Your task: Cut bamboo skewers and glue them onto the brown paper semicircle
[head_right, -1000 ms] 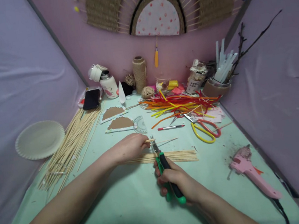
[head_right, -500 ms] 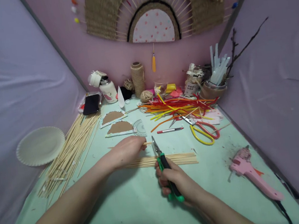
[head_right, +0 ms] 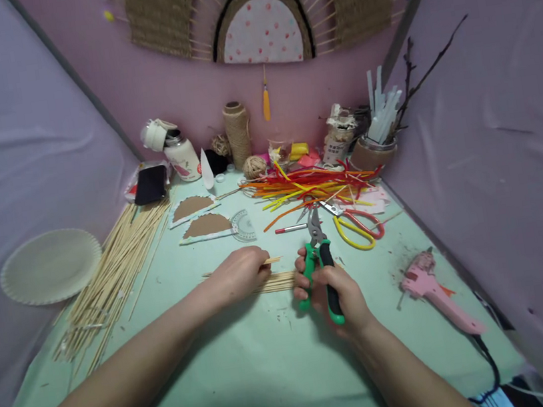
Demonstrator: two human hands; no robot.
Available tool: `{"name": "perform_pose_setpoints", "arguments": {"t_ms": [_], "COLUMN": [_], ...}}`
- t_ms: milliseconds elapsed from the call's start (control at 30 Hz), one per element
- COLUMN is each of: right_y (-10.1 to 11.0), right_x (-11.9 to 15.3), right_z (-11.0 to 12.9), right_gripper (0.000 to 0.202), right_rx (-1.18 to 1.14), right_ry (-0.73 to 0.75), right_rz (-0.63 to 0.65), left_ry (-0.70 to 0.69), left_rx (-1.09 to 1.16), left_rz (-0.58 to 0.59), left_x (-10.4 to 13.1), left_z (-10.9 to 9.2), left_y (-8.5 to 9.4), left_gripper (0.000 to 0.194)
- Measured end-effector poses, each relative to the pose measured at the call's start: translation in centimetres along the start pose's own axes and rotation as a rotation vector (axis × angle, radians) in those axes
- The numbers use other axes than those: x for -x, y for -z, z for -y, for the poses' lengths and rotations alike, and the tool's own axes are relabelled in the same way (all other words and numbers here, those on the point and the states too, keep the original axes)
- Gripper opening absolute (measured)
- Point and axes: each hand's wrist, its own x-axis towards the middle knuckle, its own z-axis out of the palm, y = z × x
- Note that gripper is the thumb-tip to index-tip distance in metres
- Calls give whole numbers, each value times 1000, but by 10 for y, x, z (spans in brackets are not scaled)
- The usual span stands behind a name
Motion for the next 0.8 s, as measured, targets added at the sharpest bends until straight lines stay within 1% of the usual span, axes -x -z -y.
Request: {"name": "perform_pose_setpoints", "arguments": {"t_ms": [67, 167, 333, 400, 467, 500, 567, 633, 700, 800], "right_y": [-2, -3, -2, -1, 0, 1, 2, 3, 5, 9], "right_x": [2, 4, 5, 6, 6, 7, 8, 8, 8, 7], "right_z": [3, 4, 4, 4, 4, 4, 3, 1, -3, -10], "right_gripper": [36, 39, 45, 44, 41, 40, 42, 47, 50, 54], "right_rx": [24, 61, 4, -5, 3, 17, 64, 138, 218, 343], "right_ry": [22, 43, 33, 49, 92, 114, 134, 99, 32, -41], "right_rz": [3, 2, 25, 42, 74, 95, 131, 141, 140, 156], "left_ry": [-17, -13, -20, -7, 22, 40, 81, 102, 93, 74], "left_rx": [-15, -35, -43, -42, -32, -20, 48, 146, 253, 380], "left_rz": [0, 5, 16, 15, -13, -42, -145, -235, -293, -311], "left_x": [-3, -4, -4, -4, -4, -3, -1, 2, 5, 7], "left_z": [0, 0, -3, -1, 6, 11, 23, 33, 38, 40], "left_y": [-7, -13, -12, -6, 5, 11, 26, 38, 47, 51], "left_gripper": [24, 26, 24, 24, 25, 25, 23, 19, 17, 19]}}
